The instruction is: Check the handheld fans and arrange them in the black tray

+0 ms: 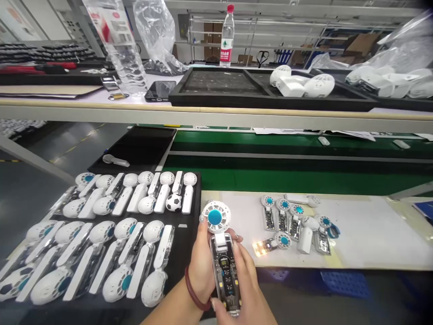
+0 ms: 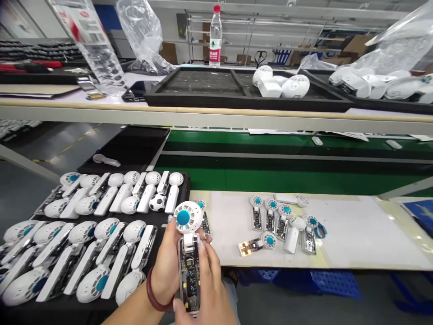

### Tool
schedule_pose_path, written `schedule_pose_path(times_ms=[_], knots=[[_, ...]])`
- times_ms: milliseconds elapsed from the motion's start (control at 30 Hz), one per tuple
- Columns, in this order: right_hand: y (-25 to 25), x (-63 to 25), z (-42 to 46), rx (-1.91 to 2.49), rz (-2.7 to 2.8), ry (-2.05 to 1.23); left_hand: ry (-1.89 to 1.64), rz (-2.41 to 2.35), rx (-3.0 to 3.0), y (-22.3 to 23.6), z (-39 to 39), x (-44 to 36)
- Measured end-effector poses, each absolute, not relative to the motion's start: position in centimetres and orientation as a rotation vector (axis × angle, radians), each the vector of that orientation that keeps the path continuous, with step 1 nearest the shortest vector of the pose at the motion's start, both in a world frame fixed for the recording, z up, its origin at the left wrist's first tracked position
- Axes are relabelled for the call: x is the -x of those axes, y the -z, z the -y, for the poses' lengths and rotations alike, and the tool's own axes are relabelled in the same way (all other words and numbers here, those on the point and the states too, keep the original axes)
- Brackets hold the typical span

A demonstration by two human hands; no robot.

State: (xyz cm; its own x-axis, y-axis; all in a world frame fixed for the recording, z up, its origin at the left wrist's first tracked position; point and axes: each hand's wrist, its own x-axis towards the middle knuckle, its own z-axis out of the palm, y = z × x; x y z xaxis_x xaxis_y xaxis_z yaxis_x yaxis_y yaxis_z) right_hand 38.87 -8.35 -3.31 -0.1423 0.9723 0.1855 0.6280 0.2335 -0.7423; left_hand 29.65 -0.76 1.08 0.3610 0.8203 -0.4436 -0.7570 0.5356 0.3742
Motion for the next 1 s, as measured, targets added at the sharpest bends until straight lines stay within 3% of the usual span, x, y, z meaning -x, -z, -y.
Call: schedule_pose_path(times_ms=[267, 400, 733, 1000], knots=[[1.8, -44.1, 7.3, 1.136, 2.128, -0.697, -0.894, -0.549, -0.098, -4.3, -0.2, -32.0], [0.9, -45.1, 6.7, 1.161, 2.049, -0.645, -0.909, -0.539, -0.103, -5.2, -0.5, -33.2], [0.1, -46.7, 4.7, 1.017, 1.781, -0.889, -0.977, -0.704, -0.200, -6.9, -1.8, -35.3], [4.7, -46.6, 5.1, 0.965, 2.009, -0.905, -1.047, -1.129, -0.422, -1.4, 0.4, -34.4]])
